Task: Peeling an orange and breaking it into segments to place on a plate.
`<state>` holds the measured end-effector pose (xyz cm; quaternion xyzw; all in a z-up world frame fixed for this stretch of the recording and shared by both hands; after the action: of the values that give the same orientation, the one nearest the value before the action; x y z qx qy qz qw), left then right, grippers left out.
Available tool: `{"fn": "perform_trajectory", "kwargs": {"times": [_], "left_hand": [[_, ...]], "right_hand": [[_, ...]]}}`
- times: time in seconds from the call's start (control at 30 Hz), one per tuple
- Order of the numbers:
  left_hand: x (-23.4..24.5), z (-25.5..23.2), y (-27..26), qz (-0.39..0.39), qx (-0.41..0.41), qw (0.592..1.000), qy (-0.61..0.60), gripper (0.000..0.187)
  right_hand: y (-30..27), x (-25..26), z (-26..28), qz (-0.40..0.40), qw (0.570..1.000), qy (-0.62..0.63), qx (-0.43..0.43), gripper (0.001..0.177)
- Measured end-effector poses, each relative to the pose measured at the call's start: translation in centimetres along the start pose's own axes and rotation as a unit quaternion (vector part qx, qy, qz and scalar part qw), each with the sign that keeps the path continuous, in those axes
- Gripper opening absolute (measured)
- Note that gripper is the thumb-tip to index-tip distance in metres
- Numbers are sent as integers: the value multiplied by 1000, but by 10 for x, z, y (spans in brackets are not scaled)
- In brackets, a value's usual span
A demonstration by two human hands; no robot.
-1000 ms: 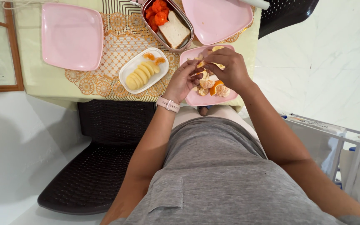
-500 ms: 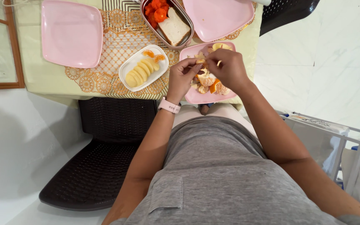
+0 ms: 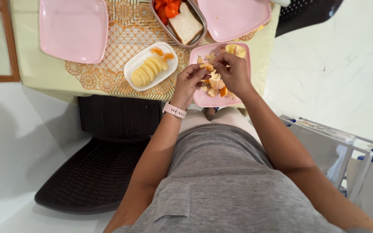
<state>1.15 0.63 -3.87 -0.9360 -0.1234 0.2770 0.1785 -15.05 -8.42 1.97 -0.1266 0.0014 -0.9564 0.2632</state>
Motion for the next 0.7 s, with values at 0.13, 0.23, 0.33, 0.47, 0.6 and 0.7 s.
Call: {"fn": "perform_trajectory", "kwargs": {"times": [0.13, 0.23, 0.33, 0.47, 0.6, 0.7], "left_hand": [[31, 7, 5, -29, 19, 999, -29, 20], [68, 7, 9, -102, 14, 994, 47, 17], [103, 13, 19, -150, 35, 986, 58, 17], [134, 27, 49, -161, -20, 978, 128, 20], [126, -43, 37, -255, -92, 881, 387, 30], [150, -56, 48, -265, -201, 807, 487, 21]], "right_hand": [[13, -22, -23, 28, 992, -16, -118, 10], [29, -51, -37, 89, 981, -124, -123, 20], [50, -89, -41, 120, 992, 13, -30, 26], [75, -133, -98, 118, 988, 65, -75, 33], [86, -154, -73, 23, 994, -82, -65, 33], [97, -168, -43, -25, 983, -184, 17, 23]]}}
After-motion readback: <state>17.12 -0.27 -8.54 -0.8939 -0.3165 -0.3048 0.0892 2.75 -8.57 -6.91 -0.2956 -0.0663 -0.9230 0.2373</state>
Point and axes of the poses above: each hand's wrist, its own y-axis towards the middle knuckle, its own x-axis out of the back of the hand, z = x × y, the point moved 1 cm from there along y, towards the middle knuckle, and after that the axes turned 4 degrees about y, right-handed, at the moved point
